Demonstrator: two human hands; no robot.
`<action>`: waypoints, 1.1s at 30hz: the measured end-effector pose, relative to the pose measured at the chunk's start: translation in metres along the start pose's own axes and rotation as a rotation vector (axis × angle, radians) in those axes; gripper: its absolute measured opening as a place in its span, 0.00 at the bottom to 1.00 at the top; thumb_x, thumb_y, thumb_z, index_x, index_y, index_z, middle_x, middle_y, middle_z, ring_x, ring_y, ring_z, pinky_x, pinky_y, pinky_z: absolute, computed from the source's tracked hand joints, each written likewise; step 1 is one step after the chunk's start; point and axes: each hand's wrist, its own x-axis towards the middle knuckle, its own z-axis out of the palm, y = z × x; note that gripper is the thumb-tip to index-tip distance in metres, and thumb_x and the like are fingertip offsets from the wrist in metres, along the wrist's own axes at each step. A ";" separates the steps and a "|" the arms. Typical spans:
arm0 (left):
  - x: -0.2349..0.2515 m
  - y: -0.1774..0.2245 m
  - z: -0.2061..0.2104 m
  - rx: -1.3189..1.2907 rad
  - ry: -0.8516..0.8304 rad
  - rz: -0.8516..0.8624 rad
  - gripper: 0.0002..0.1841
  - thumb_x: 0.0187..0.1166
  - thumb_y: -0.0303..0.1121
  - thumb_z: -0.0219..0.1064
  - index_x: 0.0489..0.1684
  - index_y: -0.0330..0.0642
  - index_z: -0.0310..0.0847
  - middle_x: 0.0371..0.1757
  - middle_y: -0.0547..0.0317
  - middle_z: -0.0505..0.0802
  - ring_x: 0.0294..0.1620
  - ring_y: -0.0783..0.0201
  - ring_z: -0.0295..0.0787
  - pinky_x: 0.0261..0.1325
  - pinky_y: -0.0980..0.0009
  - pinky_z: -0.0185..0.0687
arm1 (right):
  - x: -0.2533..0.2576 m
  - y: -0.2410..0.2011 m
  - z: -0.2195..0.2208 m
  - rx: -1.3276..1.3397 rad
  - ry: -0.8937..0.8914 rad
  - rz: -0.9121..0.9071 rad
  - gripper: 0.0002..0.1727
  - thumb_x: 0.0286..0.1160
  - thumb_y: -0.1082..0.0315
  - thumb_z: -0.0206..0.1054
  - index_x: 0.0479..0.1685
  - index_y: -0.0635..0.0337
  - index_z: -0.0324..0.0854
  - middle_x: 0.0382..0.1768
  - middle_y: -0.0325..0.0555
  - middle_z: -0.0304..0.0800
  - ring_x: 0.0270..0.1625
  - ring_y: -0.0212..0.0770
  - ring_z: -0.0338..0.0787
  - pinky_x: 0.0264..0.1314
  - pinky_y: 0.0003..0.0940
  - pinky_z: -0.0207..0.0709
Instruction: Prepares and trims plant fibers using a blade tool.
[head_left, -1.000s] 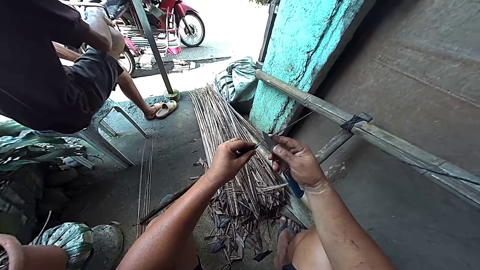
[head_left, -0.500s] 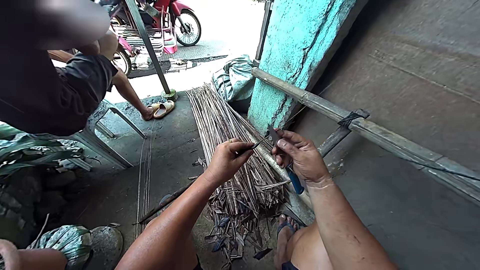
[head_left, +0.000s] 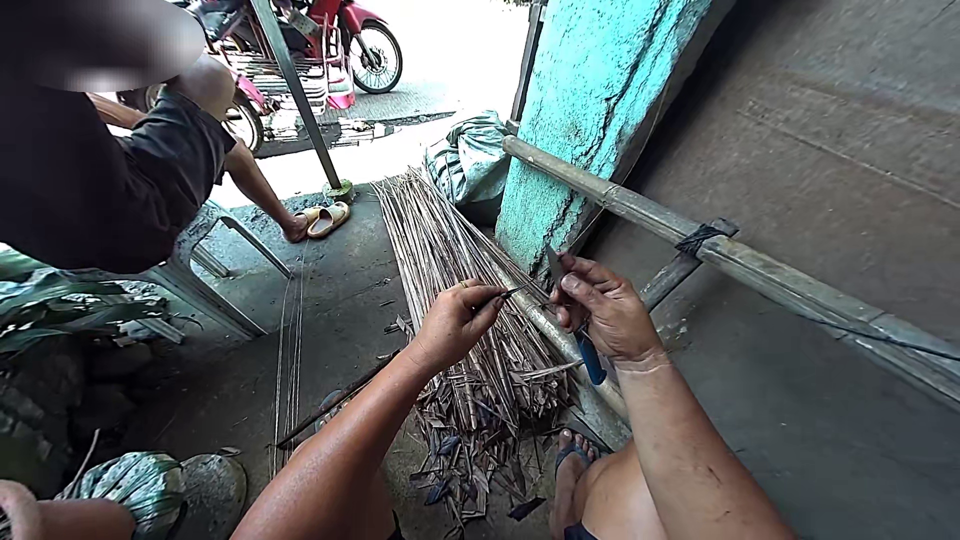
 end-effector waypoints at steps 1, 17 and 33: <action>0.000 0.000 0.000 0.002 0.000 0.008 0.14 0.87 0.33 0.60 0.51 0.38 0.92 0.39 0.62 0.92 0.34 0.79 0.84 0.40 0.81 0.81 | 0.001 -0.003 -0.003 0.011 0.023 -0.028 0.16 0.87 0.73 0.57 0.67 0.62 0.83 0.34 0.50 0.93 0.21 0.34 0.88 0.25 0.27 0.87; 0.001 0.001 0.001 0.003 0.041 -0.005 0.12 0.85 0.32 0.64 0.52 0.40 0.94 0.39 0.63 0.93 0.33 0.79 0.85 0.40 0.81 0.83 | -0.004 0.009 0.013 -0.043 -0.051 0.109 0.17 0.87 0.74 0.57 0.68 0.67 0.81 0.33 0.50 0.93 0.22 0.35 0.88 0.24 0.28 0.86; 0.001 -0.001 0.003 -0.002 0.026 0.007 0.12 0.84 0.32 0.64 0.52 0.40 0.94 0.40 0.63 0.93 0.34 0.80 0.85 0.41 0.83 0.82 | -0.004 -0.004 -0.005 -0.019 -0.002 0.069 0.19 0.86 0.74 0.56 0.73 0.62 0.80 0.34 0.50 0.92 0.22 0.35 0.88 0.24 0.27 0.86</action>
